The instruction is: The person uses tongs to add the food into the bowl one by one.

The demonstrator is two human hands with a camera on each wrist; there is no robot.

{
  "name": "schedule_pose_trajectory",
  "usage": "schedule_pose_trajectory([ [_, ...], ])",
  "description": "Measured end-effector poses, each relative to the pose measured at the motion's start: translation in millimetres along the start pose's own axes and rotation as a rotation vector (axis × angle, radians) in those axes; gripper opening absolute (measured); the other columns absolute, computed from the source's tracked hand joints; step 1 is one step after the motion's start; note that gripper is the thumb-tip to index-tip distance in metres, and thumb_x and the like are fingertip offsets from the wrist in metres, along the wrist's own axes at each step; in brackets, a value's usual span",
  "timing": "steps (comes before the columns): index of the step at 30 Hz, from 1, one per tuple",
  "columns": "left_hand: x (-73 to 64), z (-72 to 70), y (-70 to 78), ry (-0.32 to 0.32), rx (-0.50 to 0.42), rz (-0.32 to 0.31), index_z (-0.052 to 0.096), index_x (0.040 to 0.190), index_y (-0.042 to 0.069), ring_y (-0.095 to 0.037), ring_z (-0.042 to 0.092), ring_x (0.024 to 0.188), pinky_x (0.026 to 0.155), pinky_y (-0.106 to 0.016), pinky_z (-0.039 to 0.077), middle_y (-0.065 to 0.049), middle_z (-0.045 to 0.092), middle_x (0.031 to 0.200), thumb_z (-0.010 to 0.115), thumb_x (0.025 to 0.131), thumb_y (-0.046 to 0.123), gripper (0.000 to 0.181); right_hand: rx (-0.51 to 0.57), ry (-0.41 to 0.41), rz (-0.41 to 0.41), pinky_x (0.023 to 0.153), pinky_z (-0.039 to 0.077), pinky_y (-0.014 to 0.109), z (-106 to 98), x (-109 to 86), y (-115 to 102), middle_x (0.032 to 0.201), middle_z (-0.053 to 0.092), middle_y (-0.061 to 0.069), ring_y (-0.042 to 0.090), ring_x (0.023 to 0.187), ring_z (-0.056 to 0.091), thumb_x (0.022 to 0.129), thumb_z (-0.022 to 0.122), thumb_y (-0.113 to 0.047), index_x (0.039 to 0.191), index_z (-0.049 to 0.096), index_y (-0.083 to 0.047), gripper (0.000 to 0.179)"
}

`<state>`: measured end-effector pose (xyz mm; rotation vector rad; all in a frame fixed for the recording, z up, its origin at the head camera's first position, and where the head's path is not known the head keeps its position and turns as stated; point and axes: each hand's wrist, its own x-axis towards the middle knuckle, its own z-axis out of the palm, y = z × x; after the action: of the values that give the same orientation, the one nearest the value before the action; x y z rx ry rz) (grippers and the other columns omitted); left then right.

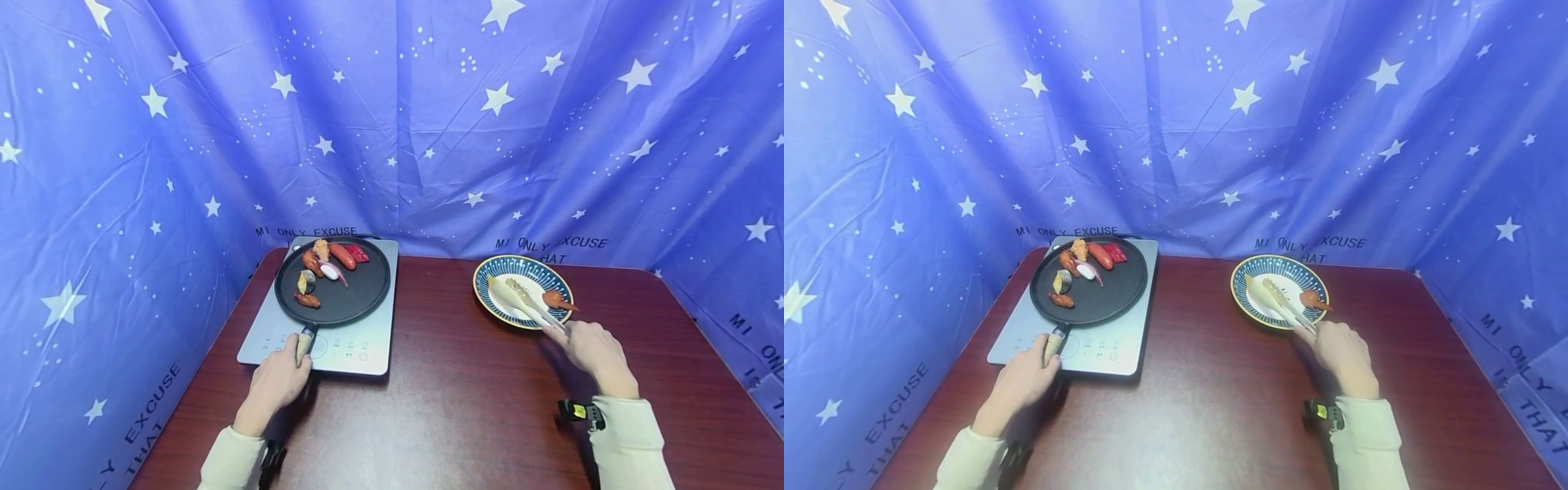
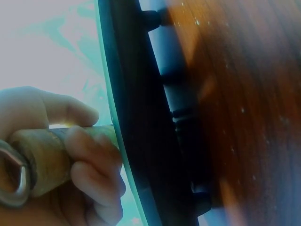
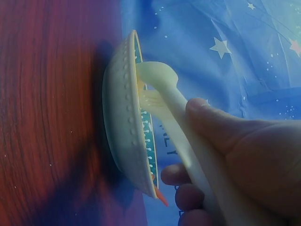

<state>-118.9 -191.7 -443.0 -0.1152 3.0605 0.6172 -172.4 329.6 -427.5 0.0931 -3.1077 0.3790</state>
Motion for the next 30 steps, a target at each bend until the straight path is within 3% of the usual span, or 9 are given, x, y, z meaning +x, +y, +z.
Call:
schedule_pose_trajectory([
  [8, -0.8, -1.3, 1.4, 0.013, -0.001, 0.003, 0.045, 0.125, 0.003, -0.03, 0.056, 0.061, 0.053, -0.044, 0.042, -0.016, 0.057, 0.072, 0.052, 0.088, 0.027, 0.044, 0.016, 0.017, -0.002, 0.046, 0.036, 0.042, -1.8, -2.2, -0.8, 0.057, 0.043, 0.006, 0.025, 0.053, 0.049, 0.094, 0.046, -0.053, 0.063, 0.048, -0.011, 0.052],
  [30, -0.9, -1.6, 2.0, -0.013, -0.002, -0.003, 0.043, 0.129, 0.002, -0.027, 0.054, 0.06, 0.053, -0.043, 0.042, -0.015, 0.057, 0.074, 0.051, 0.089, 0.027, 0.048, 0.031, 0.019, -0.012, 0.049, 0.038, 0.046, -9.7, -6.3, 3.1, 0.059, 0.048, 0.007, 0.029, 0.056, 0.051, 0.094, 0.048, -0.05, 0.069, 0.056, -0.008, 0.05],
])
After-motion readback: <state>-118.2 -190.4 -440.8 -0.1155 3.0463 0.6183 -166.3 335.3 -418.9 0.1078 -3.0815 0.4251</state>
